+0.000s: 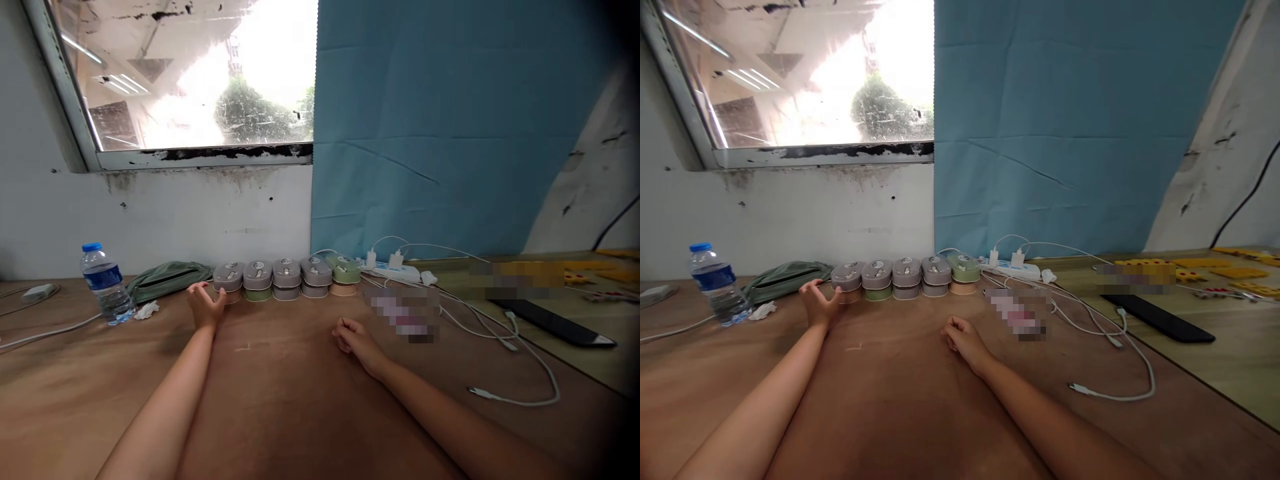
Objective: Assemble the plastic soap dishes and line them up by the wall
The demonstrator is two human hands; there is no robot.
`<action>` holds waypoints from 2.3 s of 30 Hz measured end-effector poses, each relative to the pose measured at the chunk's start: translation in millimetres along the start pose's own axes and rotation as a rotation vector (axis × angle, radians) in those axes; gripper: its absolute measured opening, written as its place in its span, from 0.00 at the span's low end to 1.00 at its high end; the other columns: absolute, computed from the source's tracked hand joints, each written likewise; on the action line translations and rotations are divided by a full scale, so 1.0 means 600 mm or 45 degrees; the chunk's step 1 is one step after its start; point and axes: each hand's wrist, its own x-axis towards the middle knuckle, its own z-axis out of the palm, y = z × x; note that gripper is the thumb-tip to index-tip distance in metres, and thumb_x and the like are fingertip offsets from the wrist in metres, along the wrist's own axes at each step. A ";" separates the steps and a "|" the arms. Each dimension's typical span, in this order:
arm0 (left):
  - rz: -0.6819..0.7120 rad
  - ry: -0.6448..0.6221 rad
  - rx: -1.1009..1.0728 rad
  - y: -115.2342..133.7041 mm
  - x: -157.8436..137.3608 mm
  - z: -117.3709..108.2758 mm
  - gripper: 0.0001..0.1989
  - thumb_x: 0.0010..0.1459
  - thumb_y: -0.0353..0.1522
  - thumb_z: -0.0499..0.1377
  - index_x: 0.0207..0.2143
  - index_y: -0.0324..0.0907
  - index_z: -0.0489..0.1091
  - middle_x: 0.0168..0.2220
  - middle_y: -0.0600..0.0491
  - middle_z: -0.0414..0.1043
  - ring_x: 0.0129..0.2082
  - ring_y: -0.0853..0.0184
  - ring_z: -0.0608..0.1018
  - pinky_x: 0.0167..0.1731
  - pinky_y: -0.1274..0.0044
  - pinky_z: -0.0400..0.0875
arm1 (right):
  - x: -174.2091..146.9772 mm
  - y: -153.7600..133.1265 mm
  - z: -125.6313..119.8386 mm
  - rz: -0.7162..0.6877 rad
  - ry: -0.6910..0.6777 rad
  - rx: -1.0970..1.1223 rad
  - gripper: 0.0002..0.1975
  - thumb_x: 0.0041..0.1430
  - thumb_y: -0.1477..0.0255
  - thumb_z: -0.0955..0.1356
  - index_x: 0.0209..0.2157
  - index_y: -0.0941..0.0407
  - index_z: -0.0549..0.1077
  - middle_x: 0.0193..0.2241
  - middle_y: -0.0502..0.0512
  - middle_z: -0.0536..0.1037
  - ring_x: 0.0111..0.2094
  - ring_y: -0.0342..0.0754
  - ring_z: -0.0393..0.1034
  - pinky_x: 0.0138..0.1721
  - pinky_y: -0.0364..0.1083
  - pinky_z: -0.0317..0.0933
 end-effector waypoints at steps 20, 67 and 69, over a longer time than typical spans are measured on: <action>-0.008 -0.272 -0.414 -0.032 0.024 0.051 0.30 0.45 0.41 0.60 0.51 0.47 0.58 0.50 0.48 0.57 0.51 0.58 0.63 0.51 0.65 0.56 | -0.004 -0.007 0.002 0.032 -0.020 0.004 0.10 0.40 0.72 0.63 0.15 0.55 0.55 0.08 0.39 0.56 0.11 0.36 0.45 0.15 0.40 0.37; 0.598 -1.171 -0.779 0.165 -0.160 -0.140 0.38 0.36 0.41 0.66 0.49 0.46 0.54 0.55 0.45 0.53 0.55 0.54 0.58 0.52 0.63 0.53 | -0.001 -0.003 -0.006 0.023 -0.050 0.032 0.13 0.41 0.71 0.65 0.15 0.55 0.54 0.09 0.40 0.55 0.12 0.36 0.46 0.16 0.40 0.40; 0.614 -1.114 -0.755 0.170 -0.163 -0.139 0.36 0.36 0.40 0.66 0.49 0.46 0.56 0.54 0.46 0.56 0.53 0.54 0.59 0.51 0.63 0.54 | -0.002 -0.003 -0.006 0.023 -0.050 0.032 0.12 0.41 0.71 0.65 0.15 0.55 0.54 0.09 0.40 0.55 0.12 0.36 0.47 0.16 0.40 0.39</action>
